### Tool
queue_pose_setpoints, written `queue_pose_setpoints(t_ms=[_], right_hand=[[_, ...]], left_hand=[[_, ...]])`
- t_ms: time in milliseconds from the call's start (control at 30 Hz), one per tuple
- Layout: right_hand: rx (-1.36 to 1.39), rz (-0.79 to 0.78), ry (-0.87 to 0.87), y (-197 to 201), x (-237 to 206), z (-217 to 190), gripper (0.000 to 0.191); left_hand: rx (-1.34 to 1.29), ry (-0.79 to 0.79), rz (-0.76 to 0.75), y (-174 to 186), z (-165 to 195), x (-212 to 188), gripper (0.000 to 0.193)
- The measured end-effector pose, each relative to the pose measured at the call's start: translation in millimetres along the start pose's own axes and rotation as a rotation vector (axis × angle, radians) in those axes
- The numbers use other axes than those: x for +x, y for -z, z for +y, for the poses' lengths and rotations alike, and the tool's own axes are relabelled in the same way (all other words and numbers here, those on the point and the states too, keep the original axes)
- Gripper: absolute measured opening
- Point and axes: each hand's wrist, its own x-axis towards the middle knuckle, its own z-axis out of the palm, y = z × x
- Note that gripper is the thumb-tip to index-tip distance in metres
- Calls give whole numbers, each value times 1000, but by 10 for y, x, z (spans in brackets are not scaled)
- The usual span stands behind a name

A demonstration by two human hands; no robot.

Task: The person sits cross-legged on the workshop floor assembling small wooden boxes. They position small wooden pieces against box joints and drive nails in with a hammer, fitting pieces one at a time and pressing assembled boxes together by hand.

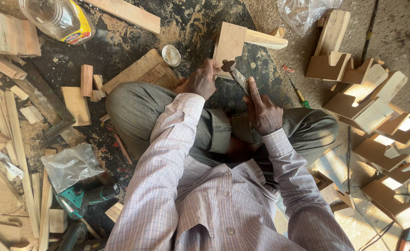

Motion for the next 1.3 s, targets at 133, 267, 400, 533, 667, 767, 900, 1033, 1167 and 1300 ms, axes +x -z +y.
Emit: queue_pose_setpoints(t_ms=[133,267,400,533,667,767,900,1033,1167,1300], right_hand=[[3,2,-16,-54,-25,-2,59],[24,-27,-32,-105,-29,-13,59],[46,-42,-16,-95,-26,-20,61],[127,-22,-47,-60,-29,-32,60],[91,-62,-44,-50,-8,-25,61],[167,-39,-53,-51,-16,-8,61],[268,-128,-166,-103,-44,46,64],[629,109,-185,-268,-82,143,65],[749,157,-408,-521,5,317,75],[767,62,-599,-774,229,472,56]], left_hand=[[177,12,-66,74,42,-37,46],[318,88,-186,157,119,-51,42],[264,48,-180,190,154,-38,27],[222,-29,-116,187,132,-26,26],[225,-9,-171,181,92,-15,26],[211,-29,-140,156,90,-10,31],[208,61,-182,126,121,53,40],[92,25,8,82,185,54,51],[255,-103,56,38,205,129,54],[350,-44,-89,-49,227,188,39]])
